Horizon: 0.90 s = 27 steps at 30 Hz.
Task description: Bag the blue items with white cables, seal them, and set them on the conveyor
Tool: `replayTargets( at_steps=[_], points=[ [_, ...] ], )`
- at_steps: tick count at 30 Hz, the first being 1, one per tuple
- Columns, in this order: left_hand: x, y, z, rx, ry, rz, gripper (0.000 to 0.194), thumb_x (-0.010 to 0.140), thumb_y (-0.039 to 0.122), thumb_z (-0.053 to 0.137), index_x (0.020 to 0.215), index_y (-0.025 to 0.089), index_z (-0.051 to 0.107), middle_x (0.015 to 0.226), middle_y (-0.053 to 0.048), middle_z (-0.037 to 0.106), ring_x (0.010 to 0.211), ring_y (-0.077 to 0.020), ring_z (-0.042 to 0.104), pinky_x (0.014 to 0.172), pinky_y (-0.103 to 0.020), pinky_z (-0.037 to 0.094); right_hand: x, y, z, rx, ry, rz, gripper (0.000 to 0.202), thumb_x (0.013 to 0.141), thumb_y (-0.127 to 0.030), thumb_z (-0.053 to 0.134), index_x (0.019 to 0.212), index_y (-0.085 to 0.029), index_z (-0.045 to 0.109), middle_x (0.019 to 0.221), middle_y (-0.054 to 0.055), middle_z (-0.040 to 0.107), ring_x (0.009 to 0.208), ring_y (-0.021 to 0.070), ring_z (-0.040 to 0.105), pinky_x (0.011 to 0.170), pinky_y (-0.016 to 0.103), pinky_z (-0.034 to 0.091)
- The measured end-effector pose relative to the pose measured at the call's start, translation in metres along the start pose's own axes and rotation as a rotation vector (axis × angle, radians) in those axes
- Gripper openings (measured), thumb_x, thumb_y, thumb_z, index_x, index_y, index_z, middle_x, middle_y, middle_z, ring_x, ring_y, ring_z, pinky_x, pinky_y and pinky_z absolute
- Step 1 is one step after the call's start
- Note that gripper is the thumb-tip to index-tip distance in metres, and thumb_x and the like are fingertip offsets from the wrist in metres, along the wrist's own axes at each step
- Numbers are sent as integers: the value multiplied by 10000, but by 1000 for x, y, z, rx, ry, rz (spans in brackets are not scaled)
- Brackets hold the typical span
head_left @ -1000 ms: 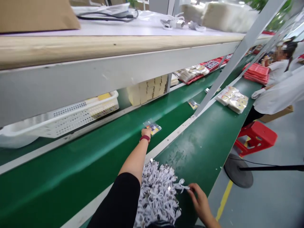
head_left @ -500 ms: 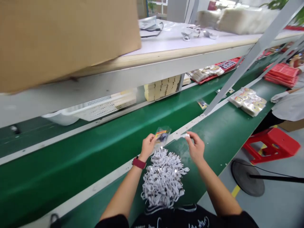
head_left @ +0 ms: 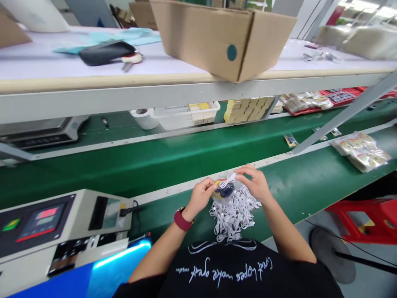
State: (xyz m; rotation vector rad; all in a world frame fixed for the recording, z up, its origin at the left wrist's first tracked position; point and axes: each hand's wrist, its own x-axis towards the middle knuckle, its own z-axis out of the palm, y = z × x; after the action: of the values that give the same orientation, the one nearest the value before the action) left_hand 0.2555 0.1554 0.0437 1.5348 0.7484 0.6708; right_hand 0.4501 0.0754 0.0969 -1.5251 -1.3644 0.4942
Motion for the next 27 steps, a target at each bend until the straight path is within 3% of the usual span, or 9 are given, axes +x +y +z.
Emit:
replayTargets(
  at_steps=[3, 7, 11, 14, 17, 19, 21, 24, 27],
  points=[
    [-24, 7, -14, -8, 33, -4, 223, 781, 340, 569, 667, 154, 526, 582, 20, 510, 558, -107, 433, 546, -212, 325, -3, -13, 19, 7, -74, -4, 101, 772, -313, 671, 820, -237, 717, 759, 29, 651, 778, 195, 573, 748, 354, 438],
    [-54, 11, -34, -30, 75, -8, 223, 790, 343, 564, 678, 153, 526, 589, 17, 517, 554, -106, 434, 541, -211, 319, -9, -24, 44, 14, -28, 45, 138, 739, -316, 687, 840, -222, 692, 719, 10, 629, 728, 184, 572, 728, 341, 437],
    [-78, 15, -49, -24, 162, -12, 226, 789, 333, 567, 662, 150, 528, 576, 21, 504, 544, -102, 428, 532, -208, 315, -17, -42, 68, -48, -26, 48, 123, 730, -317, 694, 729, -211, 632, 654, -7, 621, 685, 180, 565, 735, 345, 416],
    [-94, 20, -57, -63, 201, -41, 230, 779, 330, 583, 650, 150, 524, 549, 31, 489, 515, -94, 414, 514, -202, 311, -25, -65, 79, -98, -169, -95, 170, 826, -337, 608, 713, -218, 652, 697, 10, 629, 749, 191, 557, 781, 368, 395],
    [-109, 22, -64, -139, 219, -94, 246, 769, 351, 602, 654, 145, 530, 552, 26, 504, 508, -91, 424, 505, -199, 318, -33, -82, 83, -71, -411, -305, 258, 911, -404, 478, 931, -269, 696, 871, 29, 659, 887, 207, 539, 865, 414, 364],
    [-119, 19, -67, -175, 232, -136, 255, 761, 361, 611, 660, 140, 533, 568, 18, 521, 512, -90, 434, 502, -198, 320, -35, -87, 84, -74, -548, -387, 305, 884, -492, 497, 1041, -303, 677, 987, 30, 656, 962, 219, 519, 930, 456, 323],
    [-128, 14, -68, -187, 242, -183, 251, 755, 350, 615, 651, 139, 528, 563, 20, 516, 505, -85, 426, 491, -194, 308, -37, -86, 88, -119, -644, -396, 351, 805, -540, 591, 1072, -325, 666, 1025, 21, 658, 1016, 229, 504, 1000, 499, 245],
    [-141, 9, -69, -189, 249, -234, 246, 758, 324, 609, 625, 139, 516, 532, 32, 491, 490, -77, 411, 479, -189, 290, -42, -80, 98, -137, -748, -349, 341, 745, -484, 688, 1057, -348, 666, 994, -2, 682, 1052, 222, 509, 1058, 533, 138],
    [-150, 8, -75, -230, 116, -237, 196, 773, 331, 617, 780, 138, 583, 636, 4, 598, 577, -109, 523, 542, -203, 380, -52, -73, 111, -33, -724, -289, 168, 796, -390, 668, 956, -347, 691, 912, -20, 694, 997, 200, 546, 1067, 532, 158]
  ],
)
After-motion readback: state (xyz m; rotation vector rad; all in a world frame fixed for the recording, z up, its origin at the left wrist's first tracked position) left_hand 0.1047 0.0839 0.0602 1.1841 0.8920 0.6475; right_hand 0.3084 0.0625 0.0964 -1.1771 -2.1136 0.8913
